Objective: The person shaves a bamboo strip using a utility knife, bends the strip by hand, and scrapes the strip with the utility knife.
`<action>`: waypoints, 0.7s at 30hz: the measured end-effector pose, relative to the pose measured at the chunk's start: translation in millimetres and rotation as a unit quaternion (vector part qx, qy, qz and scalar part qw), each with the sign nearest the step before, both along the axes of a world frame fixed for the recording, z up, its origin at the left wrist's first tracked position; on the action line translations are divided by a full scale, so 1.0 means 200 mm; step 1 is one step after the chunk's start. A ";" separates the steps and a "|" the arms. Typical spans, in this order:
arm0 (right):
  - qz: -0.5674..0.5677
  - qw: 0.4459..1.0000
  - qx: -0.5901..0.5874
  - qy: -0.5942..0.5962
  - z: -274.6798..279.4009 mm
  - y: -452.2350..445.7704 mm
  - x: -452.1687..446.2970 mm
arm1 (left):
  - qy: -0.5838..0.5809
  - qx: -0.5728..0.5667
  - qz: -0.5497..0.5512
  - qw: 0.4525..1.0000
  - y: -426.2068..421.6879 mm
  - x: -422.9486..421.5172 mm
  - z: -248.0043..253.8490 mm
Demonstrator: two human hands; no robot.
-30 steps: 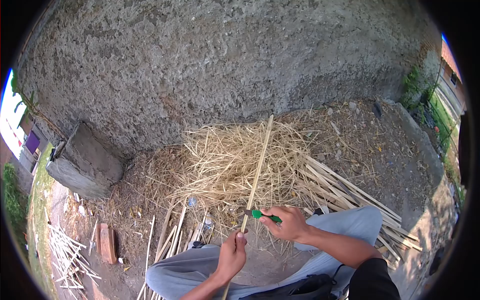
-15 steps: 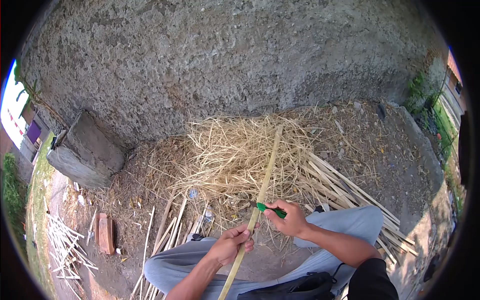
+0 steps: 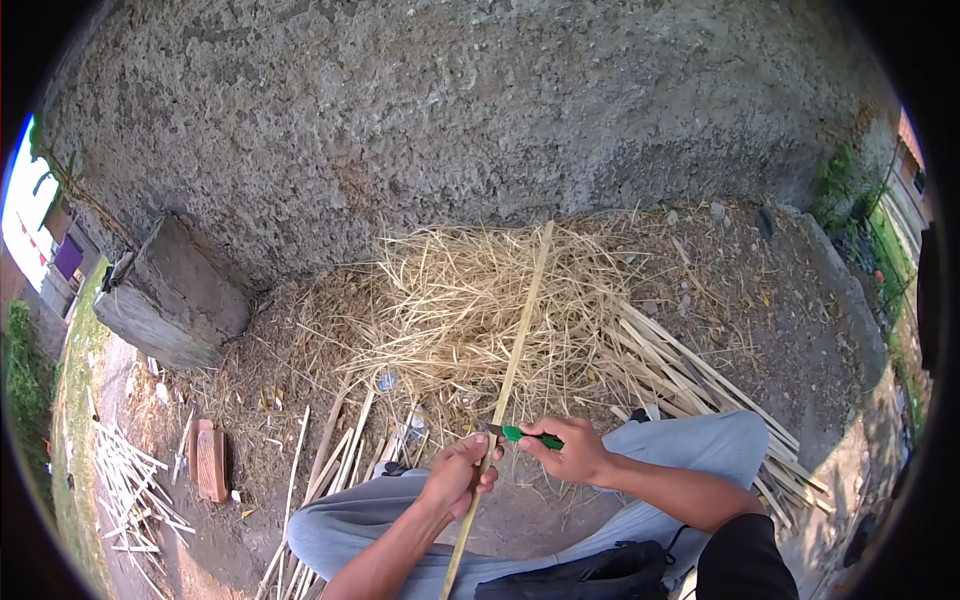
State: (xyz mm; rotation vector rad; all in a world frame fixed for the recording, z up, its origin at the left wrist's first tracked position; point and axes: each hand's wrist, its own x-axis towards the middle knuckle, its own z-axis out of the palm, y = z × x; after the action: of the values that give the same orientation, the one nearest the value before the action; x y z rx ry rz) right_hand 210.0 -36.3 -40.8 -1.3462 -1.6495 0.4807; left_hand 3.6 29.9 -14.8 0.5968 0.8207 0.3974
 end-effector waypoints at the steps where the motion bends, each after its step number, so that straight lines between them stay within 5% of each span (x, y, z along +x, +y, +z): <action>1: 0.003 1.000 0.008 -0.014 0.00 0.00 -0.01 | 0.000 -0.001 0.001 1.000 0.00 0.01 0.00; 21: 0.018 0.999 0.021 -0.017 0.00 -0.01 -0.04 | 0.035 -0.001 0.043 0.998 -0.04 0.04 0.06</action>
State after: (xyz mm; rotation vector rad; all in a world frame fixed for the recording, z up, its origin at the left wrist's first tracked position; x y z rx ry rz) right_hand 201.4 -38.5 -41.7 -1.3029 -1.7054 0.4444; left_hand 12.1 21.8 -2.7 0.5777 0.9157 0.4567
